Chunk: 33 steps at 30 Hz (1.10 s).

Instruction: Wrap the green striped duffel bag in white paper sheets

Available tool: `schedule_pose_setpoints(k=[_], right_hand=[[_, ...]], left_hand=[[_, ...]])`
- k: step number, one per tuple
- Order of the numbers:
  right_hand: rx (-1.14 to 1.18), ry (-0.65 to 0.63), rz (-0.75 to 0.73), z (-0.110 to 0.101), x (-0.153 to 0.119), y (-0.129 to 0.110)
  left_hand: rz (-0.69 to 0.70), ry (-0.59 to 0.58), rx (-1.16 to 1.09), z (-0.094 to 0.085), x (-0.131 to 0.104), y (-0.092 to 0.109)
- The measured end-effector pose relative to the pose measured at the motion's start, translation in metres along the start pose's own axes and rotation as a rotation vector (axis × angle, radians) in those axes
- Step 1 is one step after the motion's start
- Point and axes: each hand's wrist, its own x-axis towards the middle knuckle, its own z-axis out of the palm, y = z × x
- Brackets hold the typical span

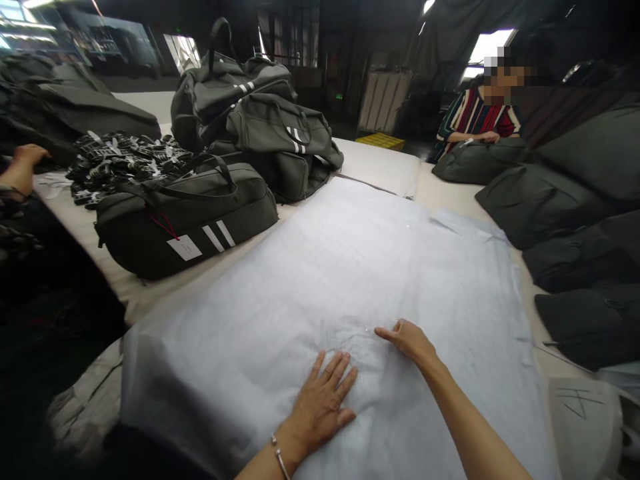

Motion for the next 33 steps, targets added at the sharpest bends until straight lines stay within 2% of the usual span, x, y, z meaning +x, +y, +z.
schedule_pose_setpoints(k=[3,6,9,11,14,17,20,23,27,33], right_hand=[[0.041,0.020,0.021,0.007,-0.008,0.006],[0.097,0.086,0.017,0.002,-0.014,0.010],[0.154,0.227,-0.029,-0.010,-0.014,0.014],[0.171,0.325,-0.127,-0.016,-0.007,0.015],[0.059,0.468,-0.321,-0.009,0.016,0.014],[-0.123,0.503,-0.398,0.010,0.046,0.018],[-0.208,0.466,-0.419,0.030,0.070,0.026],[-0.243,0.507,-0.462,0.037,0.084,0.033],[-0.264,0.533,-0.478,0.027,0.102,0.035],[-0.204,0.492,-0.415,-0.006,0.146,0.026]], left_hand=[[-0.005,-0.017,0.017,0.001,0.001,-0.001],[0.006,-0.032,0.045,-0.002,0.000,0.000],[0.031,0.001,0.078,-0.016,0.001,0.003],[0.044,0.043,0.119,-0.032,0.011,-0.001],[0.012,0.109,0.216,-0.058,0.046,-0.023],[-0.058,0.117,0.313,-0.071,0.099,-0.062],[-0.062,0.067,0.351,-0.062,0.145,-0.097],[-0.055,0.046,0.322,-0.044,0.171,-0.117],[-0.083,0.021,0.285,-0.033,0.190,-0.127],[-0.112,-0.018,0.251,-0.042,0.241,-0.141]])
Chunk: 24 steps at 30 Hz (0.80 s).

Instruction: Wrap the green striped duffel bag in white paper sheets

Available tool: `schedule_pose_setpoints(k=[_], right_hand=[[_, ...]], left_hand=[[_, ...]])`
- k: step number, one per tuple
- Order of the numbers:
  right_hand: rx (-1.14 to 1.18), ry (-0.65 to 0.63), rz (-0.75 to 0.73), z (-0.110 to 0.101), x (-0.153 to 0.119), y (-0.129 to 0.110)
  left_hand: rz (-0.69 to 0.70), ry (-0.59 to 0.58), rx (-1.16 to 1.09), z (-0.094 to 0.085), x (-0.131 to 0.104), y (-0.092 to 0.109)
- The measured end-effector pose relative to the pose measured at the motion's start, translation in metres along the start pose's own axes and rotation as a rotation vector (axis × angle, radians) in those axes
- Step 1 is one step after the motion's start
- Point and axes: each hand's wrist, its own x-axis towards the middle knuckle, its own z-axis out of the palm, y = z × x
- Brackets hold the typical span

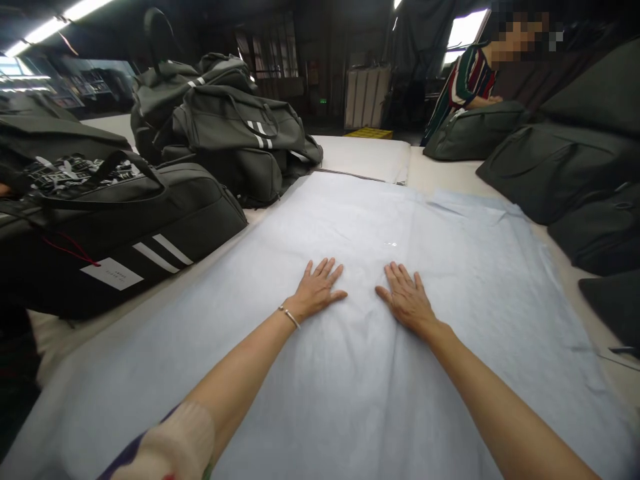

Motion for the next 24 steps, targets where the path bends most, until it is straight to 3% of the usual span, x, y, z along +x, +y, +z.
schedule_pose_setpoints(k=[4,7,10,13,17,20,24], right_hand=[[0.056,-0.018,0.048,-0.012,0.021,0.009],[0.093,0.030,0.005,-0.032,0.000,0.009],[0.138,0.110,-0.199,-0.059,-0.063,-0.005],[0.177,0.076,-0.402,-0.080,-0.153,-0.035],[0.226,-0.081,-0.541,-0.080,-0.266,-0.084],[0.241,-0.129,-0.573,-0.064,-0.319,-0.111],[0.208,-0.180,-0.511,-0.050,-0.350,-0.126]], left_hand=[[0.017,-0.027,-0.012,-0.008,0.024,-0.003],[0.062,-0.033,-0.024,-0.025,0.002,0.000],[0.188,-0.018,-0.019,-0.049,-0.063,0.008],[0.316,-0.070,-0.040,-0.067,-0.153,0.023],[0.367,-0.170,-0.084,-0.061,-0.256,0.042],[0.350,-0.200,-0.101,-0.043,-0.293,0.048],[0.350,-0.189,-0.141,-0.027,-0.303,0.051]])
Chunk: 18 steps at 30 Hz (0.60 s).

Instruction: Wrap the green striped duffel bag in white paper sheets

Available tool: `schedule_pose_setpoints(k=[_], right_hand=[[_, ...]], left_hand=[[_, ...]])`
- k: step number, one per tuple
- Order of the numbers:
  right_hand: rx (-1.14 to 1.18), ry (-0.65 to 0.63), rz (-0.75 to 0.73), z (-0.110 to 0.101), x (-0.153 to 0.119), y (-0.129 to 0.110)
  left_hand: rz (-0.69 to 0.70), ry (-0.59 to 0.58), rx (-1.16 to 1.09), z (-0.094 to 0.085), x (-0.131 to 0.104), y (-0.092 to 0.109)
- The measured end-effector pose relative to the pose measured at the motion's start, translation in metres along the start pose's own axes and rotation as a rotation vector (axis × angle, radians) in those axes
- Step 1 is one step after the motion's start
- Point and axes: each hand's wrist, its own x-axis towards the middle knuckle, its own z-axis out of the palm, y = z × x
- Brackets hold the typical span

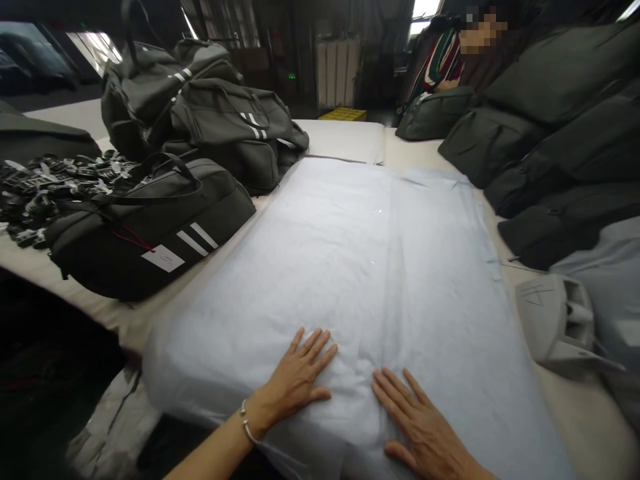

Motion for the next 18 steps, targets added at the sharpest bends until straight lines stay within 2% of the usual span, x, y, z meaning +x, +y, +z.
schedule_pose_setpoints(k=[5,9,11,14,16,18], right_hand=[[-0.055,0.024,0.123,-0.006,-0.006,-0.019],[-0.166,0.234,0.261,-0.017,-0.024,-0.021],[-0.219,0.389,0.366,-0.023,-0.050,-0.005],[-0.237,0.606,0.574,-0.034,-0.105,0.035],[-0.250,0.655,0.695,-0.042,-0.135,0.058],[-0.291,0.628,0.689,-0.045,-0.147,0.066]], left_hand=[[0.022,0.038,-0.011,0.002,-0.001,0.005],[0.079,0.038,-0.035,0.004,-0.006,0.015],[0.096,-0.002,-0.059,0.006,-0.008,0.020],[0.084,-0.063,-0.086,0.007,-0.009,0.023],[0.056,-0.070,-0.097,0.006,-0.010,0.022],[0.038,-0.058,-0.104,0.006,-0.013,0.021]])
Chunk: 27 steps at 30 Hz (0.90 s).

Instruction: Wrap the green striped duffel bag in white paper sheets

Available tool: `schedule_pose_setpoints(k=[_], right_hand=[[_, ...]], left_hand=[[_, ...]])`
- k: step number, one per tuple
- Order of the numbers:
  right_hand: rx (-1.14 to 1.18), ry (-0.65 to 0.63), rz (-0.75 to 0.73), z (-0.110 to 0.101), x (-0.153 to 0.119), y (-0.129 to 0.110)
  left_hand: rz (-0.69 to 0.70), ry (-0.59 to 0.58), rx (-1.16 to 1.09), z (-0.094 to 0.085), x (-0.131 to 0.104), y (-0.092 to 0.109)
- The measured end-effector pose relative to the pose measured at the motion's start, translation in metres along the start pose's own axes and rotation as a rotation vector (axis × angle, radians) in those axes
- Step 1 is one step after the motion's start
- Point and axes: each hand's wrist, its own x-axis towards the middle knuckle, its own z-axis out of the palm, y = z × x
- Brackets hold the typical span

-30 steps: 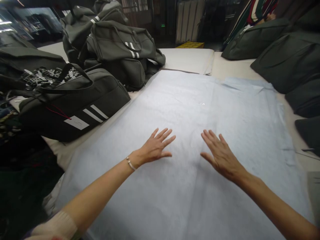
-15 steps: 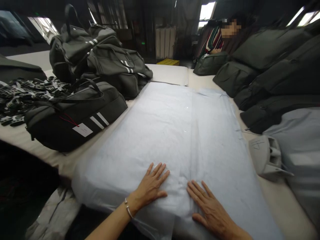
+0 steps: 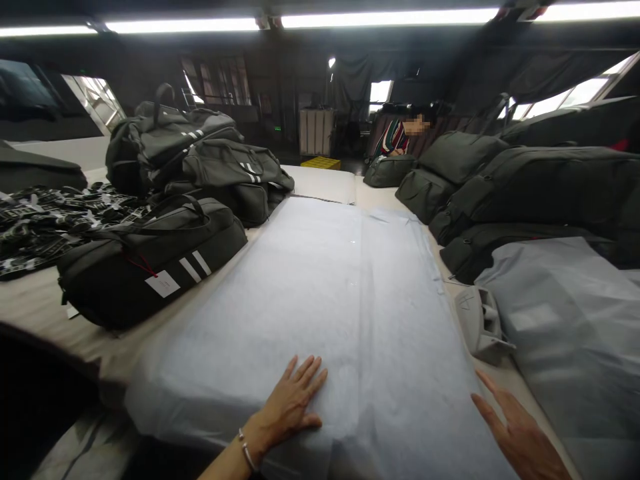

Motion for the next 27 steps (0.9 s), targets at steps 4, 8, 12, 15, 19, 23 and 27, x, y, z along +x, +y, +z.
schedule_pose_setpoints(k=[4,8,12,15,19,23,27], right_hand=[[-0.039,-0.100,-0.428,0.012,-0.009,-0.047],[-0.011,-0.040,-0.814,0.036,-0.022,-0.102],[-0.028,-0.025,-0.878,0.046,-0.025,-0.099],[-0.048,-0.045,-0.918,0.042,-0.022,-0.088],[-0.061,-0.061,-0.930,0.040,-0.020,-0.086],[-0.028,-0.029,-0.903,0.045,-0.024,-0.088],[-0.041,-0.020,-0.900,0.050,-0.027,-0.088]], left_hand=[[-0.006,0.011,0.028,0.000,-0.006,-0.001],[-0.029,0.004,0.050,0.001,-0.010,0.000],[-0.053,-0.005,0.057,0.002,-0.012,0.002],[-0.062,-0.017,0.048,0.001,-0.013,0.002],[-0.074,-0.025,0.045,0.002,-0.014,0.005],[-0.029,0.009,0.052,0.007,-0.015,0.013],[-0.001,0.029,0.052,0.015,-0.017,0.017]])
